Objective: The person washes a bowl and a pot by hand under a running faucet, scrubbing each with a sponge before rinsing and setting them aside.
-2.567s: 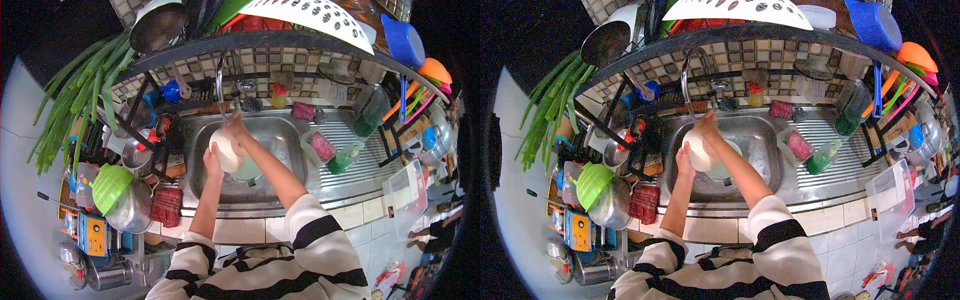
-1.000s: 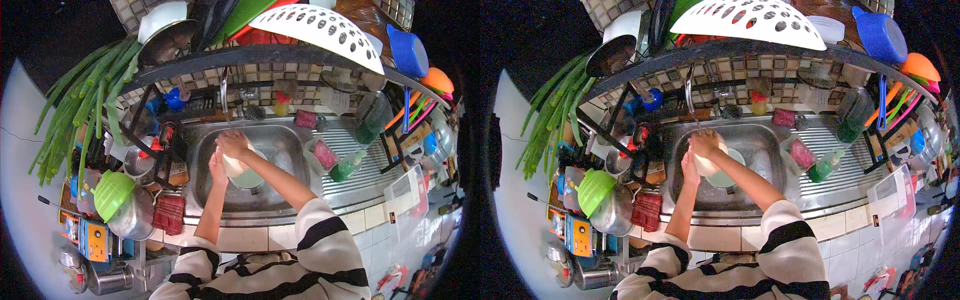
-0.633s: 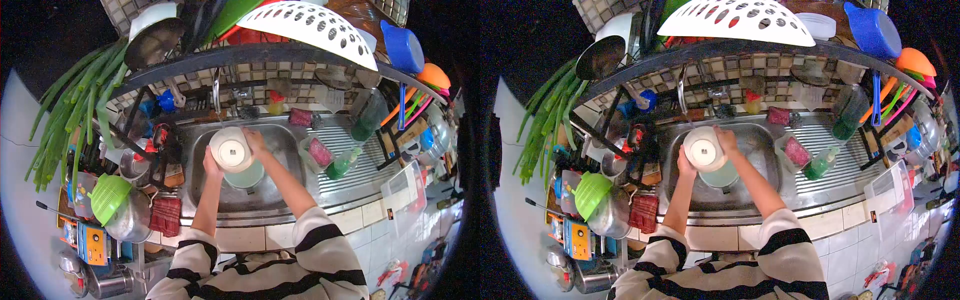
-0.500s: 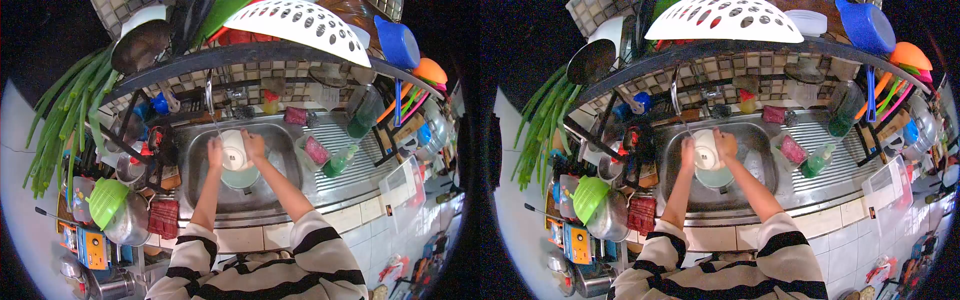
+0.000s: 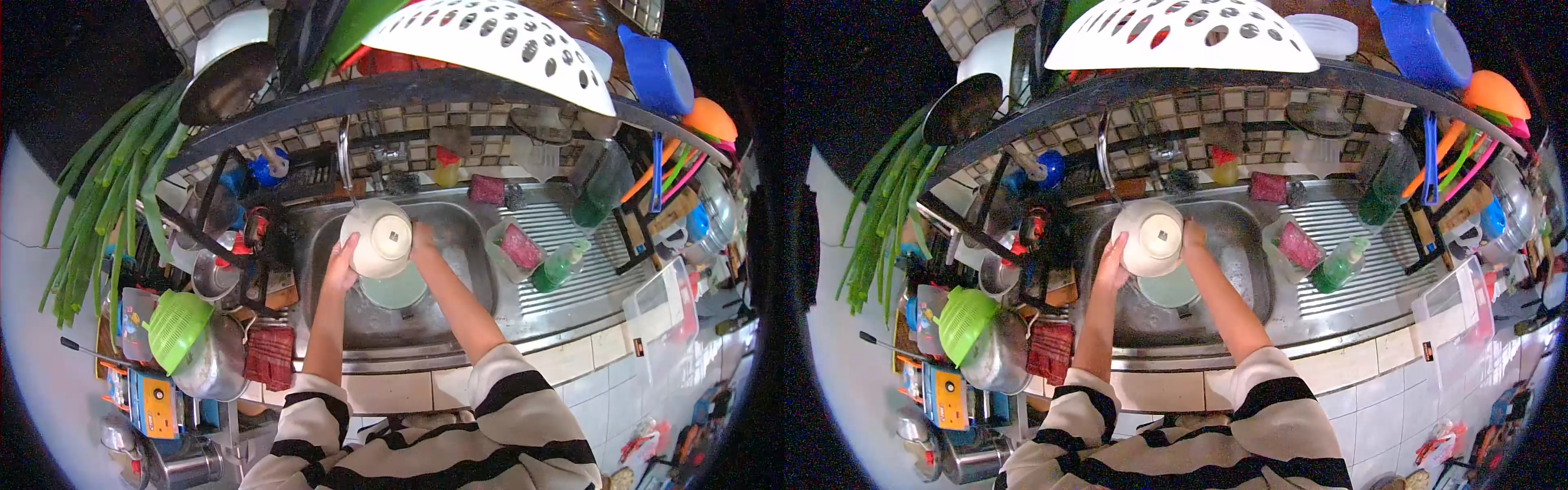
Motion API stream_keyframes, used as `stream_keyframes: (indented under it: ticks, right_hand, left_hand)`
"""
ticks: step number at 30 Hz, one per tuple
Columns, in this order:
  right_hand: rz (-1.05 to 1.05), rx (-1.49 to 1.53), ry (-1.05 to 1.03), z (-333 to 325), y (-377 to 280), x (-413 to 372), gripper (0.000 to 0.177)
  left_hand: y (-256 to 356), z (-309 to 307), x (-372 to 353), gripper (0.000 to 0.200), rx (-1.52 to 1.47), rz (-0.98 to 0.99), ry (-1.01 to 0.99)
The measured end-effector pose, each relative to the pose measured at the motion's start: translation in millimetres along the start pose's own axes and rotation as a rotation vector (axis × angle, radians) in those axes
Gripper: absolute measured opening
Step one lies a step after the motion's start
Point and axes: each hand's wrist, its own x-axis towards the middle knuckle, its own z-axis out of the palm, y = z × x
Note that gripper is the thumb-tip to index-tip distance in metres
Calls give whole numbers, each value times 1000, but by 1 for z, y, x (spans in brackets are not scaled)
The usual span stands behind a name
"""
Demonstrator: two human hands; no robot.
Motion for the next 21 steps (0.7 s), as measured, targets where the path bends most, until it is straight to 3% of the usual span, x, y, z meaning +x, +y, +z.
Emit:
stream_keyframes:
  ticks: [3, 4, 6, 7, 9, 10, 12, 13, 15, 16, 18, 20, 21]
  right_hand:
    - [99, 8, 93, 72, -86, -122, 42]
    - [104, 4, 85, 87, -88, -135, 42]
    - [-921, -788, 76, 107, -88, -153, 40]
    - [-920, -790, 72, 117, -93, -165, 40]
    - [-1376, -1026, 101, 133, -106, -184, 41]
    - [-1376, -1026, 99, 136, -117, -190, 41]
    - [-578, -1028, -308, 139, -141, -191, 42]
    - [-578, -1031, -307, 141, -143, -182, 42]
    - [-288, -1312, -244, 145, -148, -169, 40]
    - [-291, -1310, -239, 150, -145, -176, 40]
    - [-875, -1494, -185, 156, -132, -193, 39]
    - [-791, -1432, -272, 149, -143, -187, 43]
    - [-536, -1321, -351, 144, -151, -171, 45]
  left_hand:
    - [15, 11, -5, 38, -28, 80, 91]
    - [19, 12, -6, 36, -12, 128, 137]
    - [21, 12, -8, 34, 51, 195, 165]
    - [21, 14, -10, 33, 114, 254, 184]
    - [25, 21, -16, 31, 75, 263, 211]
    - [26, 23, -18, 30, 33, 273, 238]
    - [24, 24, -20, 29, 41, 274, 262]
    - [23, 25, -20, 29, 51, 275, 283]
    - [17, 32, -18, 28, 31, 314, 303]
    - [14, 32, -18, 28, 11, 351, 325]
    - [8, 28, -12, 29, 57, 384, 276]
    - [9, 28, -18, 30, 32, 300, 276]
    - [3, 16, -15, 31, 52, 266, 271]
